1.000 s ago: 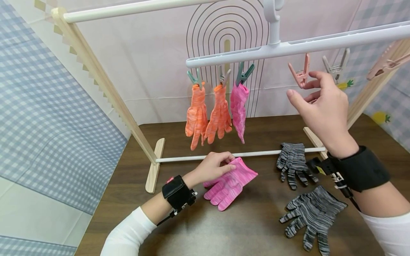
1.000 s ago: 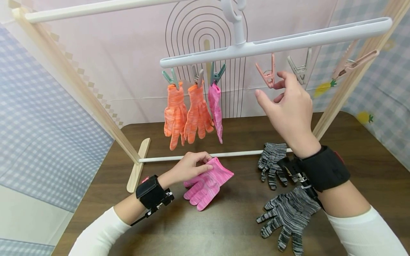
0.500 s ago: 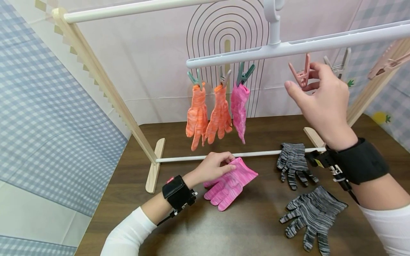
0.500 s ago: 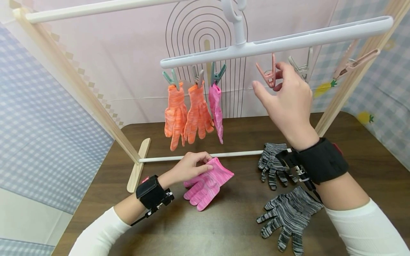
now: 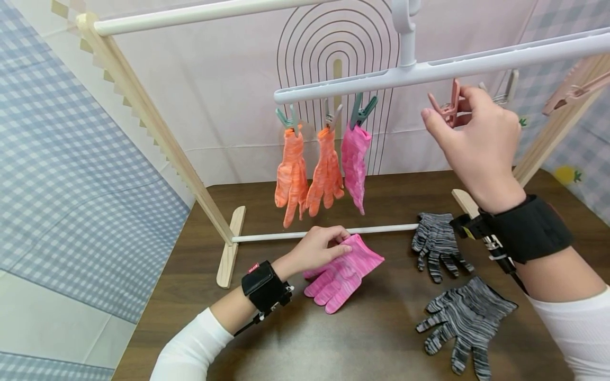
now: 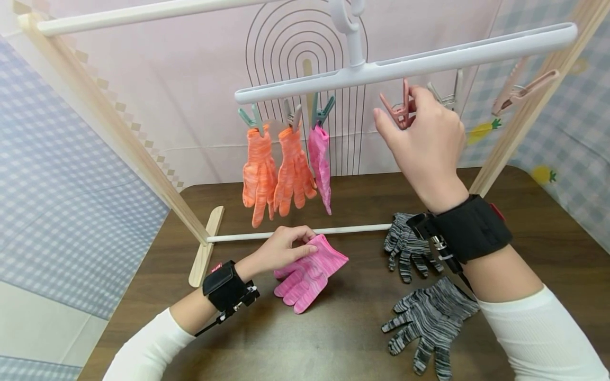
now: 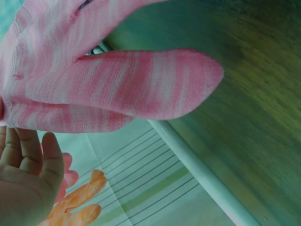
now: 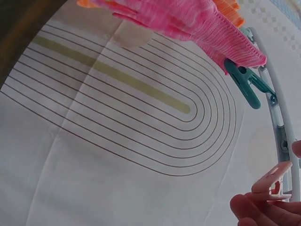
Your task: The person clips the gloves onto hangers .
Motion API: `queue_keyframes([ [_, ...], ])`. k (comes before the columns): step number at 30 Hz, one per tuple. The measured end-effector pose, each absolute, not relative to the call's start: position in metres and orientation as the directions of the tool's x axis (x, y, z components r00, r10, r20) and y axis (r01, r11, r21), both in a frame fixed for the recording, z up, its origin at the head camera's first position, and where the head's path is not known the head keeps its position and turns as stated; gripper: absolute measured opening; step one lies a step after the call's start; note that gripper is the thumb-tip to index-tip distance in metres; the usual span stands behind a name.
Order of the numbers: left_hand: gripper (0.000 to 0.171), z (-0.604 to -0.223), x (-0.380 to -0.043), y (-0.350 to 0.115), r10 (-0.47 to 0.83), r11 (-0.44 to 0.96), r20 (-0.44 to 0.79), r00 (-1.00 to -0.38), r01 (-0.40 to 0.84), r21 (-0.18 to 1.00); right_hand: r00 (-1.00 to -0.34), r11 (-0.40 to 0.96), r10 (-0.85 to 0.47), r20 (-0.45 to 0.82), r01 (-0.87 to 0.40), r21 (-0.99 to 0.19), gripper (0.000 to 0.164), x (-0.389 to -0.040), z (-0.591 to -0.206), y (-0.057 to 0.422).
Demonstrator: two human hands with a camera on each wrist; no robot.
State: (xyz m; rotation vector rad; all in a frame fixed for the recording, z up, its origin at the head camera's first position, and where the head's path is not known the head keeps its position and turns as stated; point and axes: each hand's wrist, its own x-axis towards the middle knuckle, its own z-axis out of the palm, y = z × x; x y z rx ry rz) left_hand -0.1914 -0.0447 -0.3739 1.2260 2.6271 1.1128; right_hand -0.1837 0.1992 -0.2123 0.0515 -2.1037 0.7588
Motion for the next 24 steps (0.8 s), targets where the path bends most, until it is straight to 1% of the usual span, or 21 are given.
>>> queue_keyframes([
  [4, 0.007, -0.3735, -0.1910, -0.0450, 0.680, 0.435, 0.248, -0.690, 0.651, 0.622, -0.582, 0.847, 0.210, 0.786, -0.294, -0.443, 0.043, -0.1867, -0.2116, 0.1981],
  [9, 0.008, -0.3730, -0.1902, -0.0453, 0.680, 0.440, 0.246, -0.690, 0.653, 0.616, -0.529, 0.889, 0.171, 0.831, -0.280, -0.361, 0.047, -0.1897, -0.2124, 0.1979],
  [15, 0.008, -0.3727, -0.1899, -0.0453, 0.681, 0.439, 0.241, -0.692, 0.648, 0.622, -0.465, 0.930, 0.162, 0.870, -0.222, -0.292, 0.049, -0.1935, -0.2125, 0.1970],
  [18, 0.008, -0.3724, -0.1898, -0.0453, 0.678, 0.441, 0.240, -0.695, 0.646, 0.624, -0.454, 0.940, 0.167, 0.875, -0.193, -0.280, 0.050, -0.1942, -0.2111, 0.1967],
  [24, 0.008, -0.3719, -0.1889, -0.0442, 0.673, 0.445, 0.245, -0.698, 0.646, 0.620, -0.464, 0.945, 0.165, 0.871, -0.178, -0.274, 0.048, -0.1934, -0.2091, 0.1969],
])
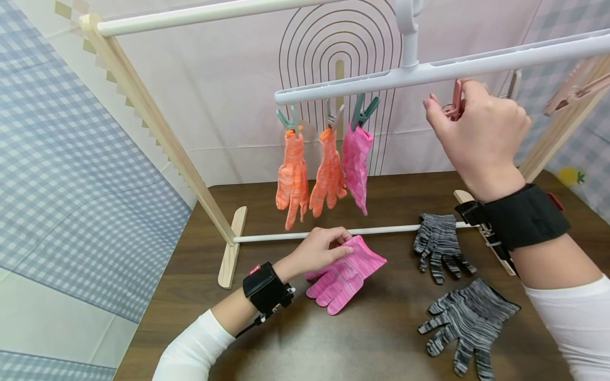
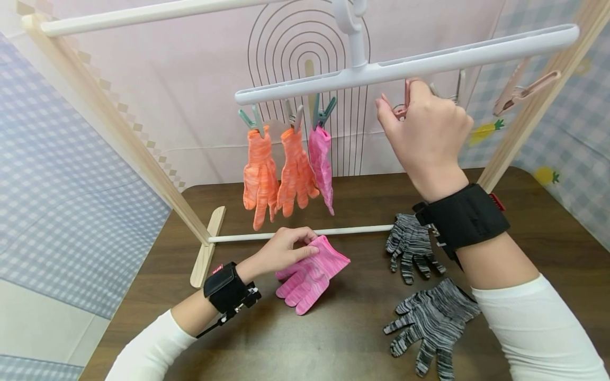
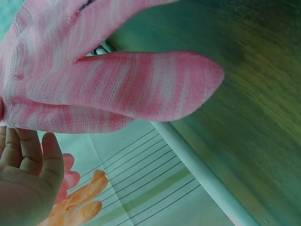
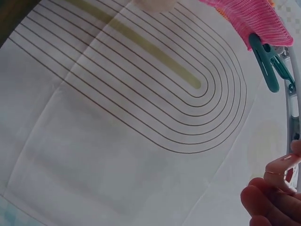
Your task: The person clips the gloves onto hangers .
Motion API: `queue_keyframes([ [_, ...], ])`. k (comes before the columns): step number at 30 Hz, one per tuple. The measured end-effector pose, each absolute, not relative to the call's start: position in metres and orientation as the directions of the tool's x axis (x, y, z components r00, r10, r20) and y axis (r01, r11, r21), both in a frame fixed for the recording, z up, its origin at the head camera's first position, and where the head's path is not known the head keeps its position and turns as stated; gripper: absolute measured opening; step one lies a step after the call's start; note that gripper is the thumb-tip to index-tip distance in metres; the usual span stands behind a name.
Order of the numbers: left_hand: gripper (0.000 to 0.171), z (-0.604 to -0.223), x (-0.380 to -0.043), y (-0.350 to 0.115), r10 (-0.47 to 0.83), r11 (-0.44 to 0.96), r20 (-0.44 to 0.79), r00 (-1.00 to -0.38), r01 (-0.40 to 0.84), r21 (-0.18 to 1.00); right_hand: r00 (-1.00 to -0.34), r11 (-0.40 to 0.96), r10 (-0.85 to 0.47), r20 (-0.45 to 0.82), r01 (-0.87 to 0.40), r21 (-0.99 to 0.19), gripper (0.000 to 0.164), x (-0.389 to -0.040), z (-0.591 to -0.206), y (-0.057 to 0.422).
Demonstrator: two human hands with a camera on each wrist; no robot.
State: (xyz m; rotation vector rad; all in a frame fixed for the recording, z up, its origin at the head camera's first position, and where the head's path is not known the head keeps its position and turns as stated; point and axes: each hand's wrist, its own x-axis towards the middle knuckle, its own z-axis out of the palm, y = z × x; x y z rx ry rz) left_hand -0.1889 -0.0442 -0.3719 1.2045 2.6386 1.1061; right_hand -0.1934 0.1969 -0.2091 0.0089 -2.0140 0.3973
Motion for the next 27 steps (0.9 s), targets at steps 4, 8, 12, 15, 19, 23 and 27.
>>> queue_keyframes([
  [4, 0.008, -0.371, -0.189, -0.043, 0.670, 0.442, 0.251, -0.699, 0.647, 0.621, -0.461, 0.944, 0.167, 0.871, -0.181, -0.277, 0.048, -0.193, -0.208, 0.197],
  [8, 0.008, -0.370, -0.188, -0.040, 0.663, 0.438, 0.263, -0.701, 0.648, 0.623, -0.463, 0.942, 0.166, 0.871, -0.188, -0.279, 0.049, -0.192, -0.208, 0.197],
  [12, 0.007, -0.368, -0.187, -0.035, 0.644, 0.432, 0.285, -0.710, 0.644, 0.632, -0.464, 0.938, 0.169, 0.869, -0.195, -0.287, 0.048, -0.192, -0.208, 0.197],
  [15, 0.008, -0.366, -0.186, -0.031, 0.619, 0.417, 0.307, -0.723, 0.634, 0.651, -0.465, 0.937, 0.169, 0.869, -0.197, -0.288, 0.048, -0.191, -0.208, 0.197],
  [19, 0.009, -0.361, -0.183, -0.025, 0.572, 0.387, 0.356, -0.739, 0.626, 0.678, -0.467, 0.938, 0.165, 0.869, -0.199, -0.285, 0.048, -0.190, -0.208, 0.197],
  [23, 0.009, -0.356, -0.181, -0.019, 0.519, 0.370, 0.413, -0.749, 0.631, 0.682, -0.472, 0.939, 0.163, 0.866, -0.197, -0.284, 0.048, -0.190, -0.207, 0.197],
  [27, 0.010, -0.351, -0.180, -0.014, 0.469, 0.354, 0.460, -0.754, 0.638, 0.684, -0.476, 0.939, 0.159, 0.865, -0.199, -0.282, 0.048, -0.190, -0.207, 0.197],
])
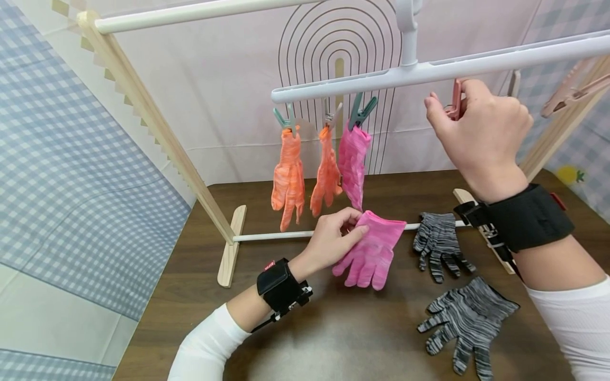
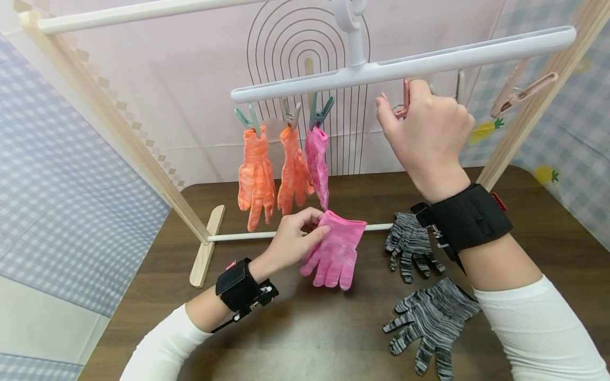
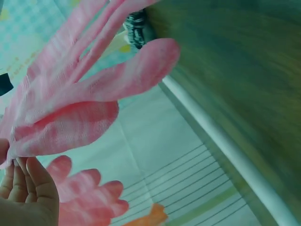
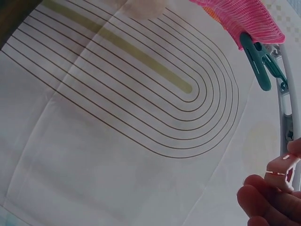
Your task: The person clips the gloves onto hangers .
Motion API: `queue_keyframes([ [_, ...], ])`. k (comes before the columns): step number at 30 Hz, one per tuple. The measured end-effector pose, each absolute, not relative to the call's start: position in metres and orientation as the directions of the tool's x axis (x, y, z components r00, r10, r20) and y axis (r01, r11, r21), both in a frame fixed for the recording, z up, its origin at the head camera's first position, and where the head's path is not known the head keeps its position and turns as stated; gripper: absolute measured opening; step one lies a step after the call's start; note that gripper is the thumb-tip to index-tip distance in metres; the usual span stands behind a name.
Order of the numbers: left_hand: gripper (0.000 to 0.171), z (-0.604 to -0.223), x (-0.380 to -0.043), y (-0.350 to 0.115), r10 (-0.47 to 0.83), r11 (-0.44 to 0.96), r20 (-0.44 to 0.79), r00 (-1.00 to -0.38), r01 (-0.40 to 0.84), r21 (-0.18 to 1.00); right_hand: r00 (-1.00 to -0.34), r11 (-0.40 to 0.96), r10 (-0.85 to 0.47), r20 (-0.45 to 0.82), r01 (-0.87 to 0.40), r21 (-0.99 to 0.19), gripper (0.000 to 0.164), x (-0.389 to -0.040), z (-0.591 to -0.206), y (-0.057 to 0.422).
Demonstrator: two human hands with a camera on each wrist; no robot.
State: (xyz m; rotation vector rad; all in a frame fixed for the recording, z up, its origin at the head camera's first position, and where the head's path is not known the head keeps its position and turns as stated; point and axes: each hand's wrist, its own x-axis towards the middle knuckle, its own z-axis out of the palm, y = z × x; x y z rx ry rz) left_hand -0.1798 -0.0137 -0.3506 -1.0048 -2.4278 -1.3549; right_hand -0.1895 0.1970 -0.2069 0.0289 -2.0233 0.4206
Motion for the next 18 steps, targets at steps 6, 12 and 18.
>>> queue_keyframes([
  [6, 0.011, -0.343, -0.176, -0.006, 0.441, 0.299, 0.483, -0.756, 0.631, 0.715, -0.476, 0.941, 0.140, 0.868, -0.209, -0.267, 0.047, -0.188, -0.207, 0.198],
  [12, 0.013, -0.335, -0.175, 0.003, 0.439, 0.236, 0.479, -0.760, 0.612, 0.755, -0.500, 0.943, 0.116, 0.858, -0.216, -0.254, 0.046, -0.187, -0.205, 0.199],
  [18, 0.015, -0.324, -0.179, 0.014, 0.425, 0.179, 0.486, -0.764, 0.597, 0.782, -0.549, 0.934, 0.095, 0.830, -0.240, -0.266, 0.042, -0.185, -0.204, 0.200],
])
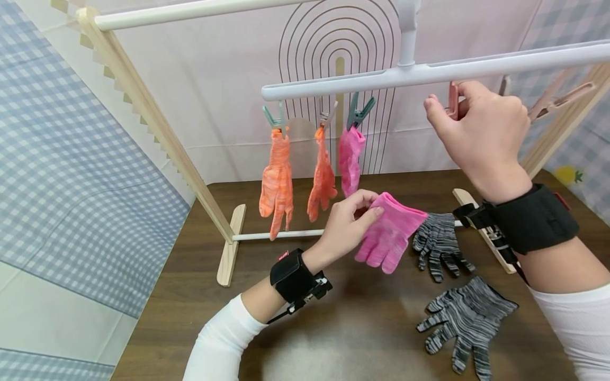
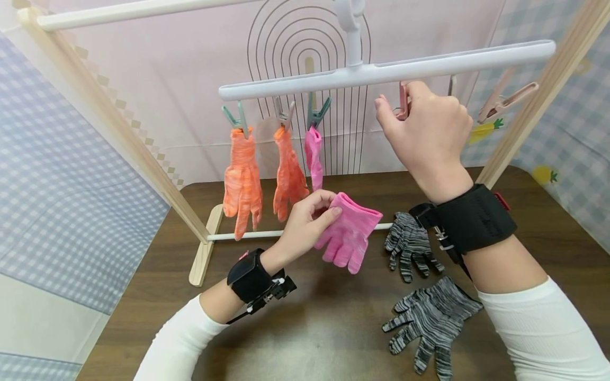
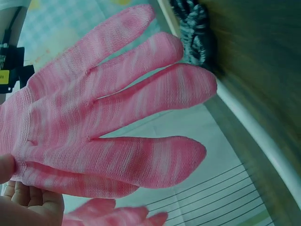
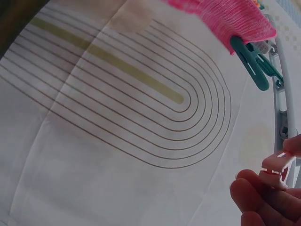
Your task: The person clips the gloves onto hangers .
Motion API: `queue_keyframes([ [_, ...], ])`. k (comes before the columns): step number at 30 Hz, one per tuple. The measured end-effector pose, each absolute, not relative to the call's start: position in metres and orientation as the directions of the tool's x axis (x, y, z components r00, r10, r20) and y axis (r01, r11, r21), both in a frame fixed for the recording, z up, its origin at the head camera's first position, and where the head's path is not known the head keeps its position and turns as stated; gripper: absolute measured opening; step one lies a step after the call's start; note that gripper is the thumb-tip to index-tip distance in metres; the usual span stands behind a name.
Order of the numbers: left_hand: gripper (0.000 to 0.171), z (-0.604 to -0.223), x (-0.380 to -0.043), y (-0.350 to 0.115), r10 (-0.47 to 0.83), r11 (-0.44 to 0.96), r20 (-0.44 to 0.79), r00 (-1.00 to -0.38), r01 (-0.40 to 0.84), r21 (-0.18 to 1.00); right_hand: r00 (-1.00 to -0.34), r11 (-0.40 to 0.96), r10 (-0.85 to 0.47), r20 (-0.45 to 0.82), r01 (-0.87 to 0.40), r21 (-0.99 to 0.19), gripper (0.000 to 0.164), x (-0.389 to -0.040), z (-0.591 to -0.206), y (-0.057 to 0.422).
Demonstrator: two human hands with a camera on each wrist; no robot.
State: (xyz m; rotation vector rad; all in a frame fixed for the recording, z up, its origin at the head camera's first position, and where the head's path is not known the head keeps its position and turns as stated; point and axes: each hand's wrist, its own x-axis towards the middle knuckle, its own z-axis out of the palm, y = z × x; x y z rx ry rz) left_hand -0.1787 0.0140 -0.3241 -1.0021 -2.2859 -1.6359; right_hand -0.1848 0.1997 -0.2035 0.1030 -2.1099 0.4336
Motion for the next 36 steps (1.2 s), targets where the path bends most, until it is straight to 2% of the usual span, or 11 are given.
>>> queue_keyframes([
  [15, 0.017, -0.307, -0.193, 0.030, 0.380, 0.133, 0.496, -0.781, 0.577, 0.806, -0.629, 0.885, 0.085, 0.772, -0.309, -0.349, 0.040, -0.185, -0.200, 0.201],
  [26, 0.014, -0.300, -0.206, 0.042, 0.327, 0.114, 0.508, -0.797, 0.567, 0.816, -0.700, 0.800, 0.076, 0.710, -0.382, -0.462, 0.035, -0.186, -0.197, 0.204],
  [36, 0.013, -0.296, -0.213, 0.052, 0.309, 0.082, 0.501, -0.809, 0.547, 0.833, -0.719, 0.758, 0.060, 0.693, -0.419, -0.500, 0.035, -0.185, -0.196, 0.203],
])
